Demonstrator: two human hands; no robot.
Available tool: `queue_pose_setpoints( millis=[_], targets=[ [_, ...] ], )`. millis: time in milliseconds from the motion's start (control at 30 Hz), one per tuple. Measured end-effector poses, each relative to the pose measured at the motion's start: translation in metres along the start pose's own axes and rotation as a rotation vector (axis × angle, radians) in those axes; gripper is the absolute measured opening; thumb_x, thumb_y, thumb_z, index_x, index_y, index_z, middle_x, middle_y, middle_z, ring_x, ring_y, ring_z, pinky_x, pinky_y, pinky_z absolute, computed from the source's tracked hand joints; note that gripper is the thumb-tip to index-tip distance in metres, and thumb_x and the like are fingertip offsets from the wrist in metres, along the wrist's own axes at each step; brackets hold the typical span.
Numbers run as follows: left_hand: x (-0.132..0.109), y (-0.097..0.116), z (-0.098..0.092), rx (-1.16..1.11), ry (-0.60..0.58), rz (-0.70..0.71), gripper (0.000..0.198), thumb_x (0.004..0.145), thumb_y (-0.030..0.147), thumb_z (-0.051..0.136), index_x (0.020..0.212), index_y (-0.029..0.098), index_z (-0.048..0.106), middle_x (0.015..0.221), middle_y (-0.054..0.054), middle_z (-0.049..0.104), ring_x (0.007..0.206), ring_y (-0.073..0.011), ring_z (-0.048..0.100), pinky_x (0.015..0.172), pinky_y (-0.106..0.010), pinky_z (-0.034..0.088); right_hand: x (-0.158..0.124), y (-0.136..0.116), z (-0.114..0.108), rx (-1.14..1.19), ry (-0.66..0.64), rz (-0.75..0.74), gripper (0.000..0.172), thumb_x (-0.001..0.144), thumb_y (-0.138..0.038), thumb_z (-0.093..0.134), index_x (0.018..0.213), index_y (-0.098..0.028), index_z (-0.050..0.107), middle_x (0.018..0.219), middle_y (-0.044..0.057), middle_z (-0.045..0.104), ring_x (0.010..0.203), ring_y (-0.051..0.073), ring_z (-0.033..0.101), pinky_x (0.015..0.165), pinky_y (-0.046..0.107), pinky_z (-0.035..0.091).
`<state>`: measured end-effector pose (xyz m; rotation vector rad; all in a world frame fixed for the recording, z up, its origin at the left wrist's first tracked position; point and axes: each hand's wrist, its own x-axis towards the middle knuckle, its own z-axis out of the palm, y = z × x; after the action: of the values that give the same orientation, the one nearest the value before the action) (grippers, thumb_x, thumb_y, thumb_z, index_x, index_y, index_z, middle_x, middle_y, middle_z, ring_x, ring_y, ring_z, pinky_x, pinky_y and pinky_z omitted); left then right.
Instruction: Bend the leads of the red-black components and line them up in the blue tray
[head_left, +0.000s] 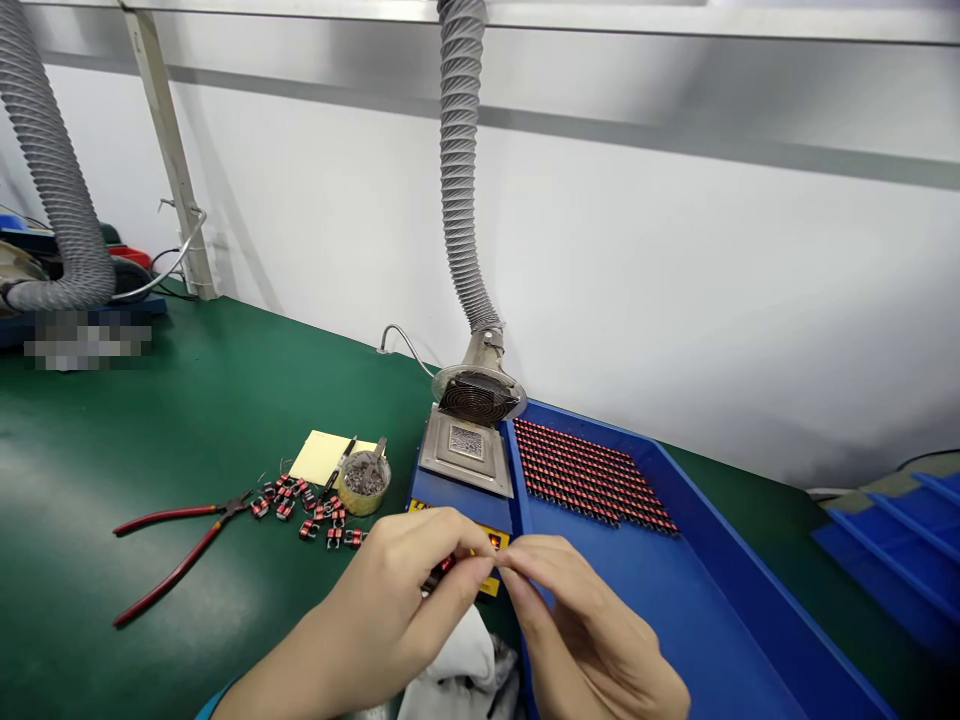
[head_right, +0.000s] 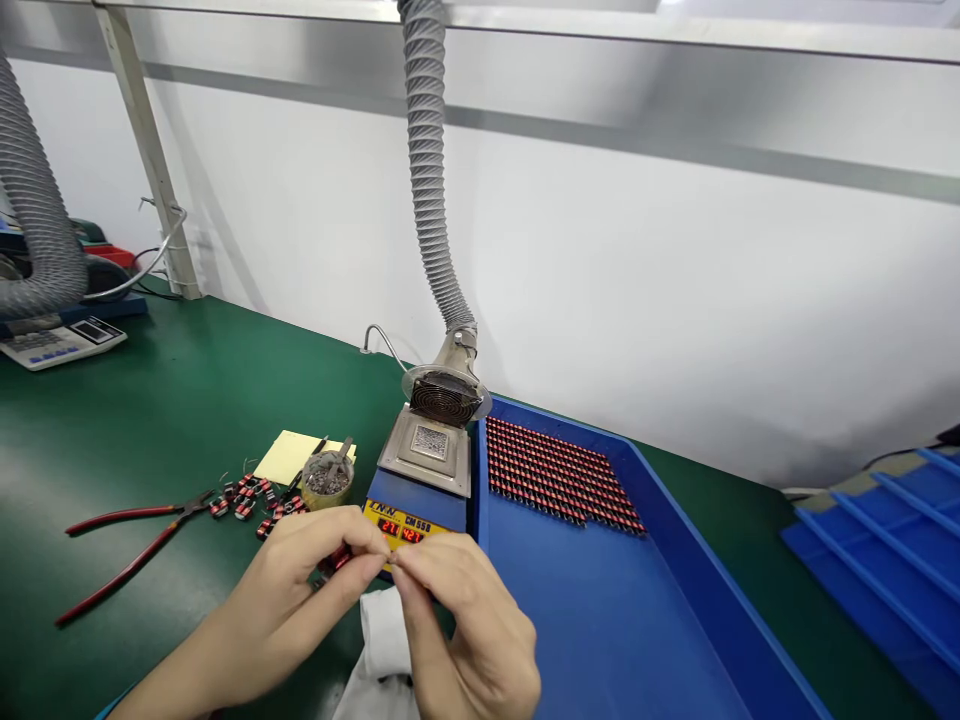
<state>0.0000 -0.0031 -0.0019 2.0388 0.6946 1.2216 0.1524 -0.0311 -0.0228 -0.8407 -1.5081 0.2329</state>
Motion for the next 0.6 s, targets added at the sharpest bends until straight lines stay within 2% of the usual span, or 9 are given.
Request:
queue_pose_setpoints(
  millis=[133,200,267,333,367,400,467,567,600],
  targets=[
    [0.0008,-0.002,0.0001,0.009,-0.053,-0.004,0.015,0.095,0.014,0.046,0.085,0.019,0.056,0.077,0.002,0.063,0.069,-0.0099,0.056,0.064,-0.018,0.041,0.0002,0.001,-0.0038,-0.069,-0.057,-0.076,0.038,0.078,0.004,0.06,0.1,-0.026,0.069,0.082,0.002,0.071,0.077,0.019,0.063,0.07,0.033,0.051],
    [0.0011,-0.0049,0.0018,0.123,-0.058,0.094,0.018,0.095,0.013,0.043,0.085,0.016,0.057,0.074,-0.001,0.062,0.066,-0.0117,0.055,0.062,-0.02,0.041,0.0001,-0.001,-0.0045,-0.082,-0.097,-0.022,0.026,0.082,-0.002,0.058,0.092,-0.024,0.067,0.077,0.002,0.067,0.073,0.018,0.061,0.068,0.031,0.049],
    [0.0013,-0.008,0.0039,0.302,-0.053,0.239,0.024,0.095,0.011,0.039,0.081,0.014,0.058,0.068,-0.003,0.06,0.06,-0.0135,0.051,0.057,-0.024,0.039,-0.0001,-0.0035,-0.0035,-0.016,-0.123,0.191,0.016,0.089,-0.014,0.054,0.077,-0.021,0.061,0.067,0.001,0.058,0.063,0.015,0.055,0.06,0.027,0.046],
    [0.0013,-0.0097,0.0054,0.45,-0.042,0.34,0.029,0.093,0.009,0.037,0.077,0.014,0.059,0.062,-0.003,0.058,0.054,-0.0145,0.046,0.052,-0.027,0.035,-0.0003,-0.0047,-0.0024,0.189,-0.154,0.479,0.031,0.094,-0.028,0.049,0.065,-0.021,0.053,0.058,-0.001,0.049,0.053,0.013,0.047,0.052,0.025,0.041],
    [0.0014,-0.0097,0.0058,0.476,-0.039,0.357,0.029,0.093,0.008,0.036,0.076,0.014,0.059,0.061,-0.003,0.057,0.053,-0.0145,0.045,0.051,-0.027,0.035,-0.0002,-0.0045,-0.0023,0.315,-0.17,0.578,0.036,0.096,-0.033,0.045,0.062,-0.021,0.05,0.054,-0.002,0.047,0.051,0.012,0.045,0.05,0.025,0.04],
    [0.0015,-0.0091,0.0057,0.465,-0.03,0.35,0.029,0.093,0.009,0.036,0.077,0.014,0.06,0.061,-0.002,0.057,0.053,-0.0144,0.045,0.051,-0.027,0.035,0.0,-0.0039,-0.0028,0.421,-0.187,0.613,0.039,0.097,-0.035,0.044,0.061,-0.021,0.05,0.051,-0.002,0.046,0.05,0.012,0.044,0.049,0.025,0.04],
    [0.0016,-0.0066,0.0048,0.352,-0.005,0.295,0.025,0.094,0.01,0.038,0.082,0.015,0.059,0.065,-0.002,0.059,0.056,-0.0136,0.049,0.054,-0.025,0.038,0.0006,-0.0018,-0.0051,0.453,-0.165,0.527,0.035,0.095,-0.033,0.048,0.064,-0.021,0.057,0.053,-0.001,0.053,0.054,0.013,0.051,0.054,0.025,0.045],
    [0.0015,-0.0029,0.0027,0.118,-0.009,0.139,0.018,0.095,0.012,0.043,0.084,0.017,0.056,0.072,-0.001,0.061,0.064,-0.0114,0.054,0.06,-0.02,0.041,0.0011,0.002,-0.0084,0.197,-0.082,0.262,0.011,0.088,-0.016,0.061,0.086,-0.024,0.069,0.077,0.001,0.069,0.075,0.016,0.064,0.07,0.026,0.052],
    [0.0013,-0.0024,0.0025,0.068,-0.016,0.095,0.017,0.095,0.013,0.045,0.083,0.017,0.055,0.073,0.0,0.061,0.065,-0.0107,0.054,0.061,-0.019,0.041,0.0009,0.0031,-0.0086,0.124,-0.075,0.171,0.02,0.085,-0.009,0.063,0.093,-0.025,0.07,0.084,0.001,0.071,0.081,0.016,0.066,0.074,0.026,0.053]
  ],
)
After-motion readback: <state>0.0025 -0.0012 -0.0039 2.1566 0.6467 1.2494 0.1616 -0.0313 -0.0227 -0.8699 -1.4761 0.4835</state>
